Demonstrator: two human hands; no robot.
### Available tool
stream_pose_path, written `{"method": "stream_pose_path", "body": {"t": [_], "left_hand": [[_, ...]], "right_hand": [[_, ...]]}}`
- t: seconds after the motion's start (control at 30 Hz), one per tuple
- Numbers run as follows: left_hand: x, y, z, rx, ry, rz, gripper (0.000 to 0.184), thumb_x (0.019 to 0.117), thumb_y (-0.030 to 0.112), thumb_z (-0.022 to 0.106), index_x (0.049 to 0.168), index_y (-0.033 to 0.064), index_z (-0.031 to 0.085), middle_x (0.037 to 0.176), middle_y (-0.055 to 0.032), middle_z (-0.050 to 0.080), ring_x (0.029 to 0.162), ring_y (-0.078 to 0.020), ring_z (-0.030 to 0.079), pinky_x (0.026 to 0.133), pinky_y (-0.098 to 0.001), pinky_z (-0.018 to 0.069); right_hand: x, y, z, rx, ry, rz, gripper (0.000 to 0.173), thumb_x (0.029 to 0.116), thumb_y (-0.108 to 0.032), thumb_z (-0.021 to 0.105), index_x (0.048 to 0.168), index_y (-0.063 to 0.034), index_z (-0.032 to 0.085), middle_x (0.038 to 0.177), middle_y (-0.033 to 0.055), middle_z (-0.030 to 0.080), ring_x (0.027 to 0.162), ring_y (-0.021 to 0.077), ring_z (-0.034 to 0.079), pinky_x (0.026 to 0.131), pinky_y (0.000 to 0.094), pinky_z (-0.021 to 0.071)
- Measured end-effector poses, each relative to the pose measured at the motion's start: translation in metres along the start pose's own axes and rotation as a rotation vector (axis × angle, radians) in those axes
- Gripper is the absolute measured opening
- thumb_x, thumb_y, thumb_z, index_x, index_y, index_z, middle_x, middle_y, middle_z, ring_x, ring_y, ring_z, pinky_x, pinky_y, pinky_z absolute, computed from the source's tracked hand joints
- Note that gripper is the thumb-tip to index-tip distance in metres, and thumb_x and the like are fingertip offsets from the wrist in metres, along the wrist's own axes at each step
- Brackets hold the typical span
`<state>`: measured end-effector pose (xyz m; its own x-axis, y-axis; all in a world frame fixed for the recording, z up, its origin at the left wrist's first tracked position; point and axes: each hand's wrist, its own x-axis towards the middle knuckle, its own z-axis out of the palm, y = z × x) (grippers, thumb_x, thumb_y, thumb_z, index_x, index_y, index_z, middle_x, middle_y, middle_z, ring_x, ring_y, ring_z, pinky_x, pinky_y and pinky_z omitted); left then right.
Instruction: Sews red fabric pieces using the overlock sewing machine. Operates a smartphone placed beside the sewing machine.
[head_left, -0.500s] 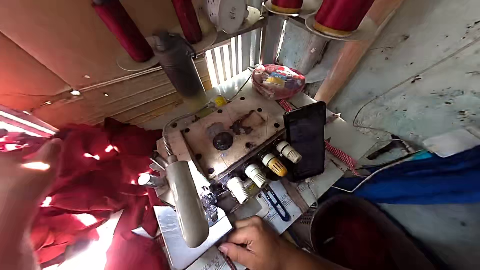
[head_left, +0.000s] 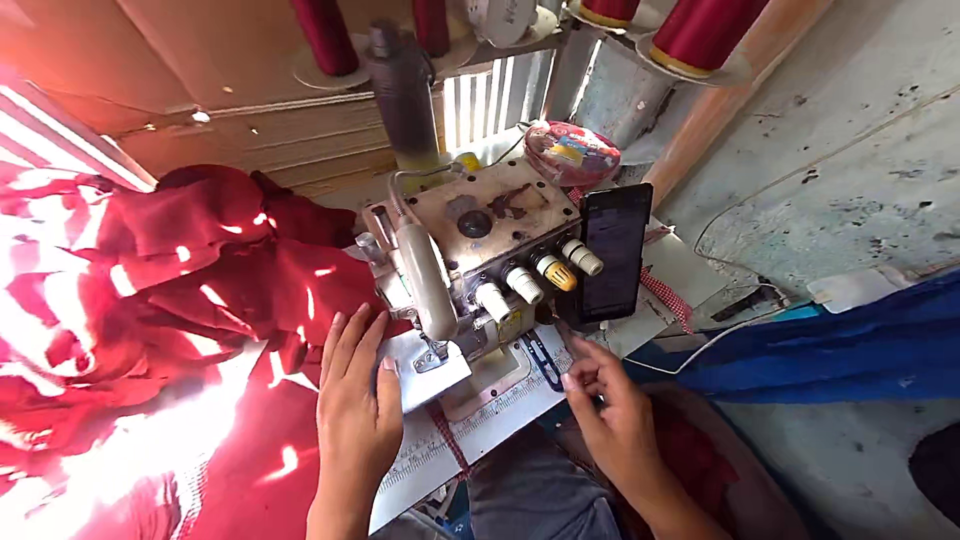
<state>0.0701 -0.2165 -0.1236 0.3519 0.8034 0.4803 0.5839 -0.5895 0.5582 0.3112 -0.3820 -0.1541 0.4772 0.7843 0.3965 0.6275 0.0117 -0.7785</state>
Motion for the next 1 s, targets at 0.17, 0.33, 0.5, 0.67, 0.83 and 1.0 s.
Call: {"method": "stream_pose_path", "body": {"t": [0.17,0.33,0.5,0.67,0.83,1.0], "left_hand": [[-0.017,0.003,0.001,0.039,0.197,0.008,0.047,0.1018,0.021,0.040,0.133,-0.0051,0.063,0.144,-0.0255,0.057,0.139,-0.0374,0.051,0.116,-0.0483,0.0404],[-0.080,0.002,-0.031,0.069,0.280,-0.087,0.050,0.1025,0.027,0.053,0.133,-0.0125,0.056,0.137,-0.0319,0.056,0.135,-0.0352,0.052,0.114,-0.0434,0.0415],[-0.130,-0.035,-0.062,0.209,0.187,-0.185,0.031,0.1023,0.021,0.054,0.100,-0.0050,0.071,0.096,-0.0205,0.072,0.097,-0.0268,0.068,0.090,-0.0367,0.0518],[-0.150,-0.064,-0.068,0.193,-0.027,-0.141,0.047,0.0938,0.051,0.064,0.104,0.0057,0.072,0.107,-0.0175,0.068,0.108,-0.0274,0.059,0.097,-0.0381,0.0433],[-0.141,-0.065,-0.092,0.095,-0.212,-0.161,0.039,0.0866,0.042,0.078,0.091,0.0037,0.072,0.107,-0.0176,0.070,0.110,-0.0265,0.062,0.098,-0.0368,0.0468],[-0.131,-0.063,-0.099,0.116,-0.300,-0.173,0.032,0.0877,0.035,0.079,0.085,0.0039,0.076,0.104,-0.0180,0.071,0.109,-0.0303,0.062,0.098,-0.0396,0.0457]], "right_hand": [[-0.001,0.008,0.001,-0.176,-0.024,0.074,0.082,0.1010,-0.036,0.064,0.160,0.0058,0.024,0.097,0.0043,0.066,0.065,0.0041,0.059,0.057,0.0210,0.0539],[0.004,0.008,0.003,-0.215,-0.048,0.094,0.083,0.1010,-0.039,0.063,0.161,0.0039,0.024,0.097,0.0057,0.066,0.062,0.0065,0.057,0.056,0.0240,0.0536],[0.005,0.011,0.002,-0.239,-0.075,0.092,0.084,0.1009,-0.042,0.062,0.161,0.0037,0.025,0.096,0.0060,0.065,0.062,0.0073,0.056,0.056,0.0245,0.0531],[0.004,0.010,0.003,-0.239,-0.080,0.115,0.085,0.1007,-0.043,0.063,0.160,0.0046,0.024,0.098,0.0067,0.065,0.063,0.0076,0.057,0.057,0.0245,0.0530],[0.006,0.011,0.000,-0.236,-0.096,0.119,0.084,0.1014,-0.045,0.061,0.160,0.0041,0.026,0.098,0.0059,0.065,0.065,0.0074,0.057,0.059,0.0237,0.0530],[-0.001,0.004,-0.002,-0.129,-0.056,0.025,0.072,0.1016,-0.036,0.063,0.154,0.0066,0.038,0.092,0.0023,0.066,0.063,0.0030,0.055,0.055,0.0187,0.0496]]}}
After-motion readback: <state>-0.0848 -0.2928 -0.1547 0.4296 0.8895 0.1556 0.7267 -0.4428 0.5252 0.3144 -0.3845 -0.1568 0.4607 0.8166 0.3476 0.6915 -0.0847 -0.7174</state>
